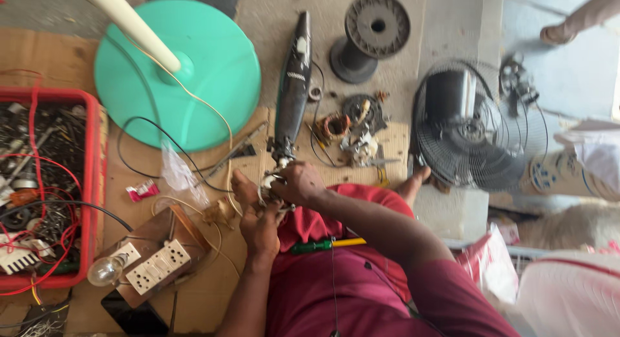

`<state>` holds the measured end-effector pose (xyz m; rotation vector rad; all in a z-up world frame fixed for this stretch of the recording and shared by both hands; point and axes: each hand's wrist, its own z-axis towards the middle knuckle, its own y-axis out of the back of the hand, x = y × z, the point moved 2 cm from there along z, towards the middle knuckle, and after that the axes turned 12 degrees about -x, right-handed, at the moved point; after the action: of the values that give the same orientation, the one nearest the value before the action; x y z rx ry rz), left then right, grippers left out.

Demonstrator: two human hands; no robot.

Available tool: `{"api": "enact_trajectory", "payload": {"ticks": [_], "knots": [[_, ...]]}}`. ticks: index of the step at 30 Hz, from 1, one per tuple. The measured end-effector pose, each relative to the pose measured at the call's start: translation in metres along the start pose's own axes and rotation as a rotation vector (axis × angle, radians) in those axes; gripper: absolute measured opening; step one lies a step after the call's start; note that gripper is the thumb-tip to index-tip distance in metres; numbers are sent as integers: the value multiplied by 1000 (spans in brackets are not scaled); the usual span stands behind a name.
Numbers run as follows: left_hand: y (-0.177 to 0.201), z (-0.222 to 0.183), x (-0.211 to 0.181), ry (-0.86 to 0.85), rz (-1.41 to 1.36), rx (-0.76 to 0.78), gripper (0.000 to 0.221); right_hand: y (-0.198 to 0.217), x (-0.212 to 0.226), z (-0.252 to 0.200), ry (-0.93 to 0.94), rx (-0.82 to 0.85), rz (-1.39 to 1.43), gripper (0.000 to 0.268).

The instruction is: The person disassembles a fan motor housing, removes internal components, and uses a screwdriver to adjust or clean the internal mechanism. They handle the motor housing, a screwdriver, and small internal parts while seated on the floor.

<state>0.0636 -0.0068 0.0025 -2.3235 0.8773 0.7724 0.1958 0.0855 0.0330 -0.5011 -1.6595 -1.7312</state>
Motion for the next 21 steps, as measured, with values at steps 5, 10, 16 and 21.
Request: {"api": "enact_trajectory", "payload": {"ticks": [5, 10, 16, 21], "knots": [[3, 6, 7, 2, -25, -14, 20, -1, 1, 0, -13, 38, -10, 26], [3, 5, 5, 1, 0, -34, 19, -4, 1, 2, -117, 70, -93, 31], [-1, -5, -6, -35, -23, 17, 22, -1, 3, 0, -89, 49, -20, 29], [-6, -8, -9, -43, 21, -10, 23, -4, -1, -3, -180, 2, -109, 29]]}}
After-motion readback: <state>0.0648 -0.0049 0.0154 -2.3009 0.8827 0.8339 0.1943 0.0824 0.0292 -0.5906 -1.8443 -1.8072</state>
